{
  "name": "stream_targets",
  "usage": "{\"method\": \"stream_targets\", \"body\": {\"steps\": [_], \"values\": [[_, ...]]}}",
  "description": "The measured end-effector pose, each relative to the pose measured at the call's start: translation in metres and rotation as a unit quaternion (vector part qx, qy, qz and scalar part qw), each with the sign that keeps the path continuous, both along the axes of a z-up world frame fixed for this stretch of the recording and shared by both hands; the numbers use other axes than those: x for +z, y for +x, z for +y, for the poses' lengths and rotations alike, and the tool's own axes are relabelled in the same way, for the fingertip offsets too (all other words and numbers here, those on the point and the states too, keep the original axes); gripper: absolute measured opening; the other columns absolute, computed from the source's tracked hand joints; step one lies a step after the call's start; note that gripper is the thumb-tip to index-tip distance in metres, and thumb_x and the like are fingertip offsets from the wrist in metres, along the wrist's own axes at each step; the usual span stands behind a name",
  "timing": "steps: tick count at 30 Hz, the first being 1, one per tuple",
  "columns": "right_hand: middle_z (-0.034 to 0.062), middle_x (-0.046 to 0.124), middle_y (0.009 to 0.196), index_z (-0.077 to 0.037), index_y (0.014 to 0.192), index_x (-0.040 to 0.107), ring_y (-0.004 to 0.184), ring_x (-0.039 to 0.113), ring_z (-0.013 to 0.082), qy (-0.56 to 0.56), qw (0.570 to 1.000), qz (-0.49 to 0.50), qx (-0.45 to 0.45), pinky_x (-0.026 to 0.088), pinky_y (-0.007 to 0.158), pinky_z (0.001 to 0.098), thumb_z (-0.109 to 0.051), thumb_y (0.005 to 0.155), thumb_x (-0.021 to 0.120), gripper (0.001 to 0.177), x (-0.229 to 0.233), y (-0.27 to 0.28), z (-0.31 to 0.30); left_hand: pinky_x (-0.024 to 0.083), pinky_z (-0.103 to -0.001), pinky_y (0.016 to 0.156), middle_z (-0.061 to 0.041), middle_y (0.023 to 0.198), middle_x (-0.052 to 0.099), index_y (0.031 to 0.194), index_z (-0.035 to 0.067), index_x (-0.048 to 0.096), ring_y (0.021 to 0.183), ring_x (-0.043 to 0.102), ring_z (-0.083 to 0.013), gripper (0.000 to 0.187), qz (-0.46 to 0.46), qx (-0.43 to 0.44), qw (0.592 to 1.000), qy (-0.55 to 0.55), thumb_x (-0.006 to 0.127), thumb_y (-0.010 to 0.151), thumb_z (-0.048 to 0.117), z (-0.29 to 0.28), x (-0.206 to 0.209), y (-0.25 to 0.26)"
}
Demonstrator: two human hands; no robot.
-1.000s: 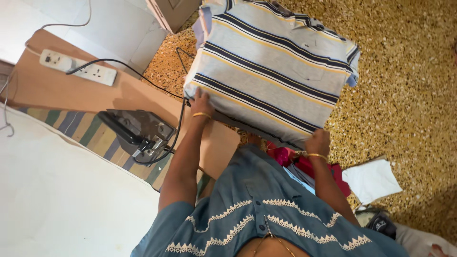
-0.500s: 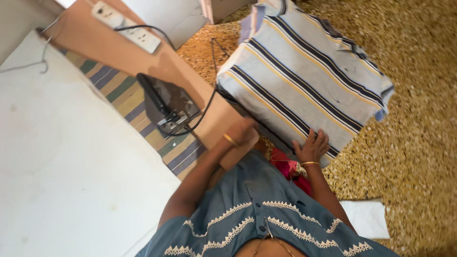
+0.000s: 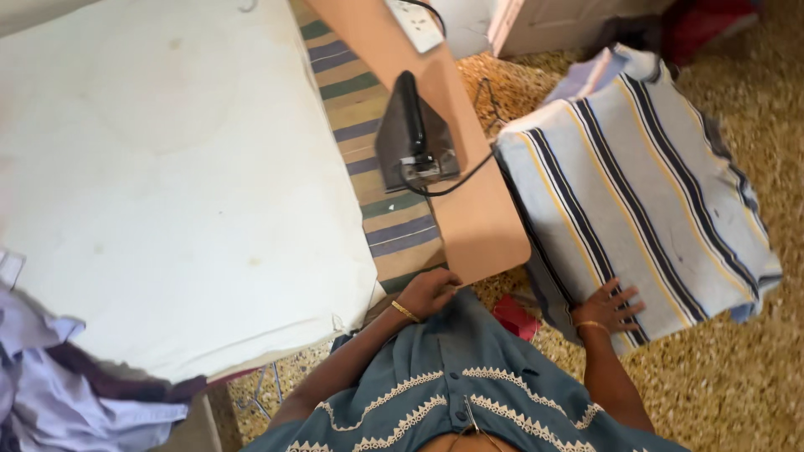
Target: The person irons a striped polo shirt on a table, smoothing the fabric and using a steam iron to remove wrinkles. After finishing the polo, the person picks up a light purple button-down shirt, removes it from a hanger, and begins ironing it on the same surface.
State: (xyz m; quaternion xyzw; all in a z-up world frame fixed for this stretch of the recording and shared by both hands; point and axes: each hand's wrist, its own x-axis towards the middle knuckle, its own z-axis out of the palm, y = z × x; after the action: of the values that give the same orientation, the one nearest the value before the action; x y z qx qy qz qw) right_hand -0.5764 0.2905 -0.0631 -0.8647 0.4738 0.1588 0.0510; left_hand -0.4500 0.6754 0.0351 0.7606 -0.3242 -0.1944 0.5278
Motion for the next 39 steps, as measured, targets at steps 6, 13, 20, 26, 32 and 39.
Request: {"method": "stream_targets", "body": {"steps": [6, 13, 20, 26, 32, 39], "values": [[0.0306, -0.017, 0.169, -0.014, 0.169, -0.003, 0.147, -0.016, 0.0627, -0.03, 0.999, -0.018, 0.036, 0.004, 0.107, 0.0818, -0.025, 0.083, 0.076, 0.117, 0.01, 0.004, 0.002, 0.057, -0.04, 0.088, -0.014, 0.106, 0.072, 0.114, 0.007, 0.068, 0.1, 0.071, -0.0328, 0.026, -0.038, 0.027, 0.999, 0.015, 0.07, 0.088, 0.009, 0.013, 0.0, -0.004], [0.031, -0.013, 0.173, -0.015, 0.17, -0.004, 0.151, -0.012, 0.0615, -0.041, 0.999, -0.011, 0.019, 0.011, 0.113, 0.0804, -0.025, 0.079, 0.085, 0.128, 0.014, 0.008, 0.014, 0.056, -0.04, 0.091, -0.015, 0.115, 0.073, 0.114, 0.006, 0.068, 0.108, 0.07, -0.0343, 0.026, -0.031, 0.08, 0.994, 0.07, 0.072, 0.089, 0.013, 0.042, 0.003, -0.007], [0.0349, 0.006, 0.17, -0.009, 0.164, 0.018, 0.155, 0.006, 0.058, -0.03, 0.984, -0.172, -0.038, 0.02, 0.121, 0.071, -0.03, 0.081, 0.086, 0.109, 0.004, 0.016, 0.03, 0.058, -0.038, 0.089, -0.013, 0.11, 0.074, 0.114, 0.006, 0.068, 0.104, 0.073, -0.0305, 0.024, 0.024, 0.11, 0.989, 0.095, 0.071, 0.09, 0.012, 0.065, -0.002, -0.019], [0.0274, 0.031, 0.156, -0.003, 0.153, 0.043, 0.148, 0.035, 0.0468, 0.082, 0.798, -0.559, 0.209, 0.039, 0.117, 0.0589, -0.023, 0.094, 0.075, 0.07, 0.014, 0.08, 0.119, 0.058, -0.037, 0.089, -0.013, 0.114, 0.072, 0.12, 0.009, 0.068, 0.101, 0.073, -0.0292, 0.03, 0.028, 0.125, 0.988, 0.089, 0.072, 0.091, 0.012, 0.091, 0.01, -0.008], [0.0246, 0.038, 0.151, -0.001, 0.138, 0.052, 0.143, 0.036, 0.0449, 0.125, 0.726, -0.501, 0.455, 0.034, 0.119, 0.0608, -0.006, 0.091, 0.074, 0.052, 0.093, 0.143, 0.295, 0.046, -0.044, 0.11, -0.021, 0.137, 0.055, 0.129, 0.006, 0.059, 0.13, 0.052, -0.0394, 0.053, -0.121, 0.279, 0.952, 0.03, 0.075, 0.079, 0.003, 0.187, 0.016, 0.014], [0.0338, 0.031, 0.152, 0.001, 0.14, 0.05, 0.142, 0.028, 0.0526, 0.205, 0.701, -0.421, 0.538, 0.027, 0.114, 0.0658, -0.024, 0.09, 0.074, 0.061, 0.075, 0.164, 0.517, 0.039, -0.047, 0.119, -0.02, 0.131, 0.061, 0.124, 0.006, 0.065, 0.133, 0.052, -0.0398, 0.045, -0.246, 0.539, 0.804, 0.043, 0.073, 0.08, 0.004, 0.443, 0.001, 0.019]]}}
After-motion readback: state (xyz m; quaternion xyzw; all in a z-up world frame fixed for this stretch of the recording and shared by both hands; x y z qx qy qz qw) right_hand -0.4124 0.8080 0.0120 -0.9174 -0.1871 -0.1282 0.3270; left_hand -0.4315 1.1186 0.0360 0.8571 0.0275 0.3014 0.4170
